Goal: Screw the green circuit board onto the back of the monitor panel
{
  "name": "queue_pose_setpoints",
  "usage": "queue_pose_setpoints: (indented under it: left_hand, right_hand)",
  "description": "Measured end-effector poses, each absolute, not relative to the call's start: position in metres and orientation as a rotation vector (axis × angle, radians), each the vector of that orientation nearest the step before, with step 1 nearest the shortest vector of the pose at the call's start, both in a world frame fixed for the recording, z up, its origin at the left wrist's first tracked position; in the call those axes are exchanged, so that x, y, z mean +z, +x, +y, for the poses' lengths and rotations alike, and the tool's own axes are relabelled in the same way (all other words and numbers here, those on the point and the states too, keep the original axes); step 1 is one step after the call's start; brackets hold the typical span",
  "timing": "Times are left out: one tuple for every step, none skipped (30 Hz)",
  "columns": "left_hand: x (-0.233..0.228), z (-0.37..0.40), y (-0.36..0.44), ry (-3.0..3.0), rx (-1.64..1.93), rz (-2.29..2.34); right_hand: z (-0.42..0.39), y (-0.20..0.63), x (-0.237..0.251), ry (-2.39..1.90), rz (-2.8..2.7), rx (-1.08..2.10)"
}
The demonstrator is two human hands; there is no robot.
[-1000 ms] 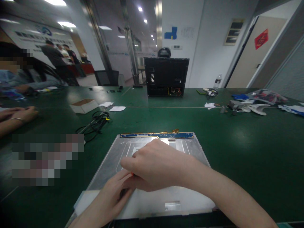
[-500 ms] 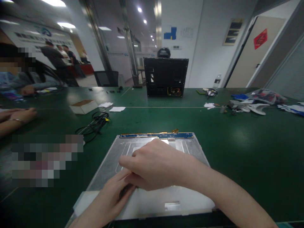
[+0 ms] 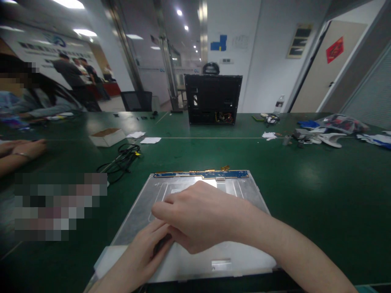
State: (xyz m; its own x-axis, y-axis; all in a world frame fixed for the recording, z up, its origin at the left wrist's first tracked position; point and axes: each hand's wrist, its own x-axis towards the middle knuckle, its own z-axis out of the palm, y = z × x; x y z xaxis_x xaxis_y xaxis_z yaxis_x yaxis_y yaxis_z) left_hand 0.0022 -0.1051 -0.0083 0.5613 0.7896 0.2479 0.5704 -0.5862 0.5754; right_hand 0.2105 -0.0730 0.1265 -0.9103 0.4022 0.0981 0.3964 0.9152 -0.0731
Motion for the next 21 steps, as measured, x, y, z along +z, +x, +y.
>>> queue_pose_setpoints:
  left_hand:
    - [-0.0081, -0.105, 0.0023, 2.363, 0.687, 1.096]
    - [-0.0078, -0.1049, 0.0024, 2.362, 0.69, 1.095]
    - [-0.0077, -0.1049, 0.0025, 2.361, 0.698, 1.094]
    - [-0.0076, -0.1049, 0.0026, 2.363, 0.709, 1.094]
    - [-0.0077, -0.105, 0.0027, 2.366, 0.718, 1.095]
    - [-0.0079, -0.1051, 0.0026, 2.369, 0.723, 1.097]
    - [-0.0082, -0.1053, 0.0026, 2.372, 0.726, 1.1]
    - [-0.0085, -0.1054, 0.0025, 2.373, 0.727, 1.102]
    - [-0.0086, -0.1056, 0.0025, 2.372, 0.722, 1.104]
    - [-0.0087, -0.1057, 0.0025, 2.371, 0.718, 1.105]
    - [-0.0085, -0.1057, 0.0026, 2.371, 0.714, 1.106]
    - [-0.0082, -0.1056, 0.0029, 2.372, 0.711, 1.107]
    - [-0.0077, -0.1055, 0.0032, 2.373, 0.707, 1.108]
    - [-0.0072, -0.1054, 0.0035, 2.373, 0.705, 1.11]
    - [-0.0067, -0.1052, 0.0038, 2.373, 0.704, 1.112]
    - [-0.0062, -0.1052, 0.004, 2.372, 0.702, 1.112]
    - [-0.0059, -0.1053, 0.004, 2.371, 0.7, 1.113]
    - [-0.0057, -0.1055, 0.0039, 2.37, 0.699, 1.112]
    - [-0.0056, -0.1058, 0.0037, 2.37, 0.696, 1.109]
    - [-0.0057, -0.1061, 0.0033, 2.371, 0.696, 1.105]
    - [-0.0058, -0.1065, 0.003, 2.372, 0.699, 1.101]
  right_hand:
    - [-0.0726, 0.2102, 0.1259, -0.629, -2.958, 0.062]
    - [-0.0721, 0.2101, 0.1254, -0.64, -2.951, 0.048]
    - [-0.0716, 0.21, 0.1248, -0.653, -2.946, 0.035]
    - [-0.0713, 0.21, 0.1242, -0.663, -2.943, 0.025]
    - [-0.0711, 0.2101, 0.1236, -0.671, -2.943, 0.015]
    - [-0.0709, 0.2103, 0.1232, -0.678, -2.944, 0.005]
    - [-0.0709, 0.2105, 0.1229, -0.679, -2.946, -0.002]
    - [-0.0709, 0.2107, 0.1228, -0.676, -2.95, -0.003]
    - [-0.071, 0.2109, 0.1228, -0.668, -2.952, 0.006]
    - [-0.0712, 0.2112, 0.1231, -0.654, -2.954, 0.025]
    - [-0.0715, 0.2114, 0.1236, -0.638, -2.955, 0.052]
    - [-0.0719, 0.2116, 0.1243, -0.622, -2.957, 0.083]
    - [-0.0724, 0.2117, 0.125, -0.609, -2.959, 0.109]
    - [-0.0729, 0.2117, 0.1258, -0.601, -2.962, 0.125]
    - [-0.0734, 0.2117, 0.1264, -0.597, -2.966, 0.133]
    - [-0.0738, 0.2115, 0.1269, -0.596, -2.972, 0.134]
    - [-0.0741, 0.2112, 0.1272, -0.595, -2.975, 0.13]
    - [-0.0741, 0.2109, 0.1272, -0.597, -2.977, 0.122]
    - [-0.074, 0.2107, 0.127, -0.602, -2.975, 0.112]
    - [-0.0738, 0.2104, 0.1265, -0.609, -2.97, 0.099]
    - [-0.0734, 0.2103, 0.1259, -0.618, -2.965, 0.084]
